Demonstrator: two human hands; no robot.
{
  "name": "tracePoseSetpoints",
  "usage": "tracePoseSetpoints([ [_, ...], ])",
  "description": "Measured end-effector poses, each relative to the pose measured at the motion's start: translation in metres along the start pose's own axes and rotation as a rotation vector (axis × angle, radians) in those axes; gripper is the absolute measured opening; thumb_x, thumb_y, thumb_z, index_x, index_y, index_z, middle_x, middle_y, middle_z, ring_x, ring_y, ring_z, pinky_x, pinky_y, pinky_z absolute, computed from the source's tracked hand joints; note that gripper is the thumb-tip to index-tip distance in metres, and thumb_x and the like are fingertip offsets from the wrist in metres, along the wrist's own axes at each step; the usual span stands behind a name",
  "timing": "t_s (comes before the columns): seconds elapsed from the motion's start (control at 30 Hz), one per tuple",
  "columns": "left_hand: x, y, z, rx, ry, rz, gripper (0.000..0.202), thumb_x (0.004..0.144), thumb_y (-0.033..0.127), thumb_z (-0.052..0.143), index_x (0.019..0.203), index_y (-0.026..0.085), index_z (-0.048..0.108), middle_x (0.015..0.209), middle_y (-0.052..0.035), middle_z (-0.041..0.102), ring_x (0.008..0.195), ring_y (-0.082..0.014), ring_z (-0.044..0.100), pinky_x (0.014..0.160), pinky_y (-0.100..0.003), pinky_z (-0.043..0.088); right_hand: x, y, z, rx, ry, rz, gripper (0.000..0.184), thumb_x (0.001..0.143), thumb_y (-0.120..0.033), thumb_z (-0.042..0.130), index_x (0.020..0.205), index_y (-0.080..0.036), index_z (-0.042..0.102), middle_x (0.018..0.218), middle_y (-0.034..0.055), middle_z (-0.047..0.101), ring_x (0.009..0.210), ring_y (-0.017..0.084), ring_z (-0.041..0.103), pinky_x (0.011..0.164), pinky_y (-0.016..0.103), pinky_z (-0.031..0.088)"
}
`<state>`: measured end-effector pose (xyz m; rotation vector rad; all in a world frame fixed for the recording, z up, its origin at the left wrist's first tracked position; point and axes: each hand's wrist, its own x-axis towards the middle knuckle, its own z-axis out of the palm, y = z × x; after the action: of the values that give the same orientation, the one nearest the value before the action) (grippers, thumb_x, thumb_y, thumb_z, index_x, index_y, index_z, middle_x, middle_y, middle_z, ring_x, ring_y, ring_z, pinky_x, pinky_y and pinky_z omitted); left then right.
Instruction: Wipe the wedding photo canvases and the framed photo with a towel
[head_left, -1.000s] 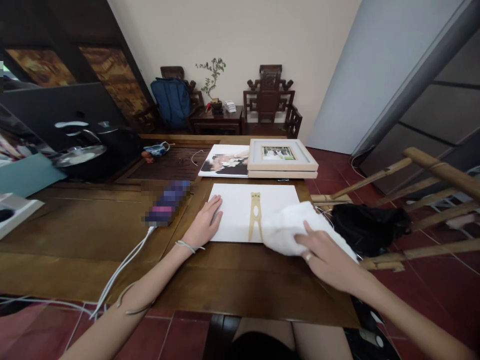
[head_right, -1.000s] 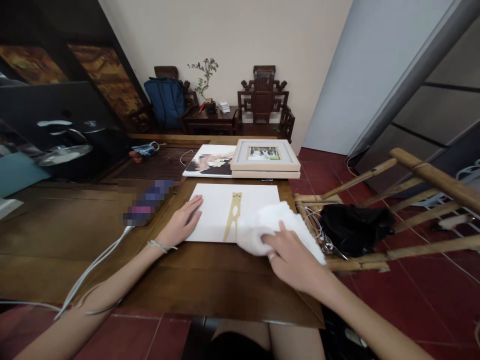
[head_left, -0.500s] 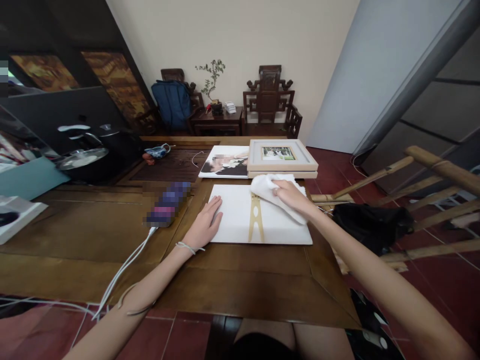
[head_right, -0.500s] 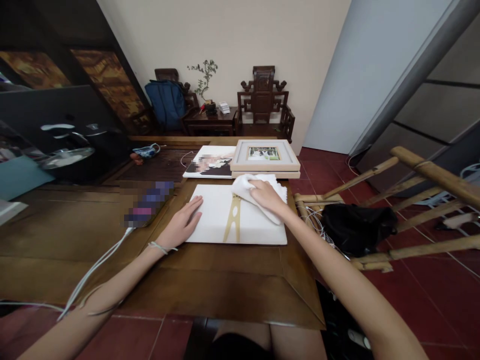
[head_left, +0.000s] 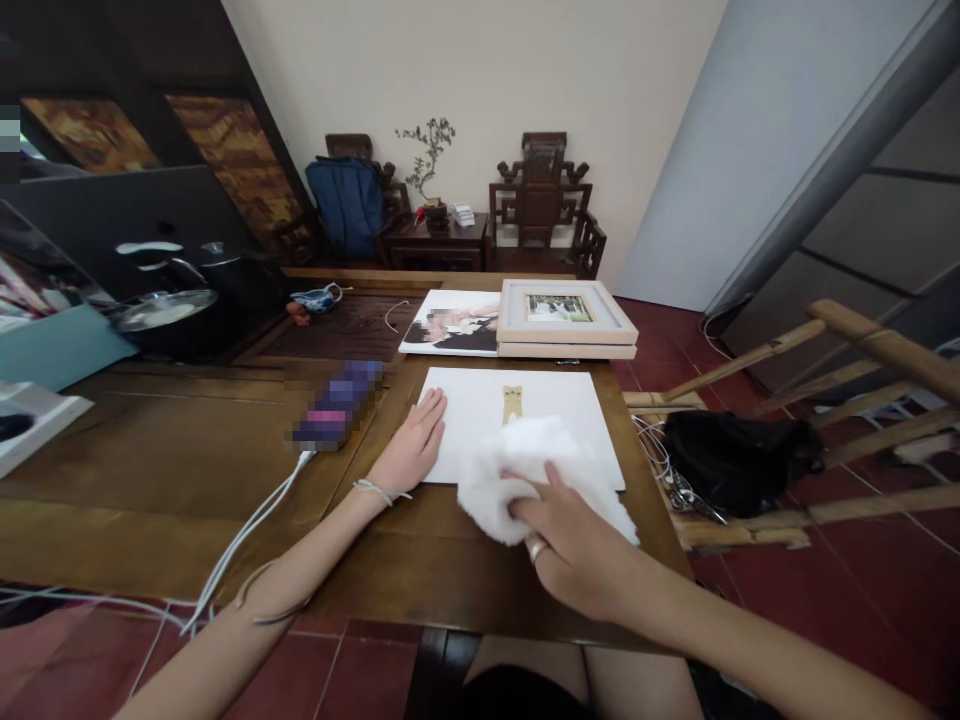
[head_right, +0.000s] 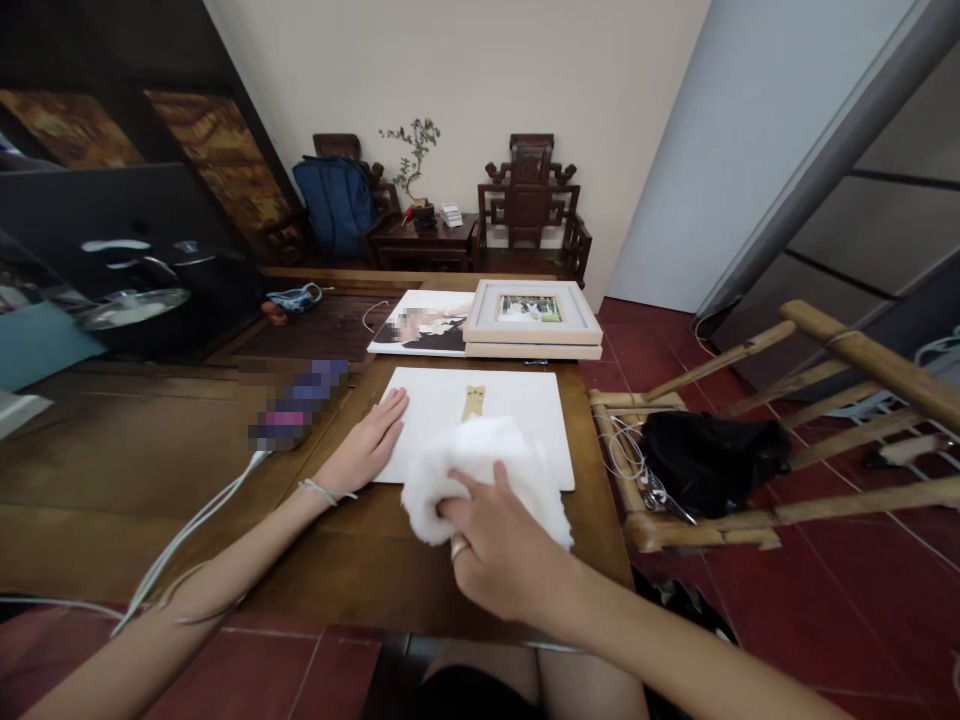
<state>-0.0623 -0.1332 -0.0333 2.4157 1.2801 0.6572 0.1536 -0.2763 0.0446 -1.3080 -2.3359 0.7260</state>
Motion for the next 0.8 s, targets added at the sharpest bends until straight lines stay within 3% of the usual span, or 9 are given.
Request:
tracePoseSetpoints([
  [0.1, 0.0, -0.001, 0.0, 0.003, 0.005, 0.005, 0.051, 0.092, 0.031, 0.026, 0.135, 0.008, 0.036, 0.145, -0.0156, 0.03, 0.137, -0.0231, 0.021, 0.111, -0.044, 0.019, 0.0, -0.005, 0.0, -0.014, -0.034, 0.003, 0.032, 0.071, -0.004, 0.038, 0.089, -0.02, 0.059, 0.108, 0.007, 0.063, 0.109, 0.023, 0.051, 0.105, 0.051, 0.015],
  [0.23, 0.0, -0.001, -0.001, 0.012, 0.002, 0.007, 0.051, 0.091, 0.031, 0.026, 0.135, 0.007, 0.036, 0.145, -0.0158, 0.031, 0.137, -0.0231, 0.022, 0.111, -0.044, 0.02, 0.038, 0.018, -0.009, -0.097, 0.037, 0.043, 0.026, 0.072, -0.006, 0.037, 0.08, -0.018, 0.058, 0.081, 0.0033, 0.065, 0.078, 0.018, 0.058, 0.099, 0.048, 0.025],
  [0.3, 0.0, -0.001, -0.002, 0.012, -0.002, 0.003, 0.052, 0.091, 0.031, 0.026, 0.135, 0.006, 0.036, 0.145, -0.0162, 0.031, 0.136, -0.0233, 0.022, 0.111, -0.044, 0.02, 0.066, 0.034, -0.018, -0.139, 0.075, 0.049, 0.027, 0.073, -0.008, 0.036, 0.082, -0.017, 0.06, 0.079, 0.0041, 0.065, 0.077, 0.019, 0.058, 0.095, 0.044, 0.03],
  [0.4, 0.0, -0.001, -0.002, 0.005, -0.001, 0.005, 0.051, 0.091, 0.031, 0.027, 0.135, 0.006, 0.037, 0.144, -0.0159, 0.032, 0.136, -0.0231, 0.023, 0.111, -0.044, 0.021, 0.103, 0.052, -0.029, -0.185, 0.111, 0.059, 0.031, 0.074, -0.008, 0.035, 0.088, -0.016, 0.062, 0.093, 0.0069, 0.067, 0.087, 0.021, 0.058, 0.092, 0.04, 0.033],
  [0.5, 0.0, 0.0, -0.002, -0.001, 0.013, 0.013, 0.051, 0.091, 0.032, 0.028, 0.135, 0.008, 0.038, 0.144, -0.0154, 0.033, 0.136, -0.0231, 0.024, 0.111, -0.044, 0.021, 0.122, 0.057, -0.026, -0.216, 0.151, 0.092, 0.037, 0.075, -0.007, 0.035, 0.1, -0.016, 0.061, 0.108, 0.0108, 0.063, 0.099, 0.025, 0.055, 0.096, 0.048, 0.027],
  [0.63, 0.0, -0.001, -0.001, -0.007, 0.026, 0.025, 0.05, 0.091, 0.033, 0.029, 0.135, 0.009, 0.038, 0.143, -0.0155, 0.034, 0.135, -0.0232, 0.025, 0.111, -0.044, 0.021, 0.107, 0.043, -0.003, -0.295, 0.141, 0.112, 0.042, 0.074, -0.008, 0.039, 0.112, -0.014, 0.058, 0.125, 0.0183, 0.052, 0.124, 0.031, 0.036, 0.098, 0.063, 0.012],
  [0.7, 0.0, -0.001, -0.001, -0.003, 0.026, 0.027, 0.051, 0.091, 0.032, 0.028, 0.135, 0.008, 0.038, 0.143, -0.0162, 0.034, 0.135, -0.0236, 0.025, 0.11, -0.044, 0.022, 0.087, 0.029, 0.01, -0.349, 0.119, 0.08, 0.041, 0.075, -0.009, 0.039, 0.111, -0.014, 0.058, 0.127, 0.0185, 0.05, 0.13, 0.031, 0.026, 0.098, 0.065, 0.011],
  [0.8, 0.0, -0.002, 0.001, 0.004, 0.032, 0.027, 0.05, 0.091, 0.031, 0.028, 0.134, 0.008, 0.038, 0.144, -0.0163, 0.033, 0.135, -0.0241, 0.025, 0.11, -0.046, 0.022, 0.052, 0.003, 0.021, -0.369, 0.055, 0.015, 0.036, 0.076, -0.013, 0.039, 0.105, -0.016, 0.06, 0.128, 0.018, 0.048, 0.129, 0.032, 0.026, 0.096, 0.067, 0.013],
])
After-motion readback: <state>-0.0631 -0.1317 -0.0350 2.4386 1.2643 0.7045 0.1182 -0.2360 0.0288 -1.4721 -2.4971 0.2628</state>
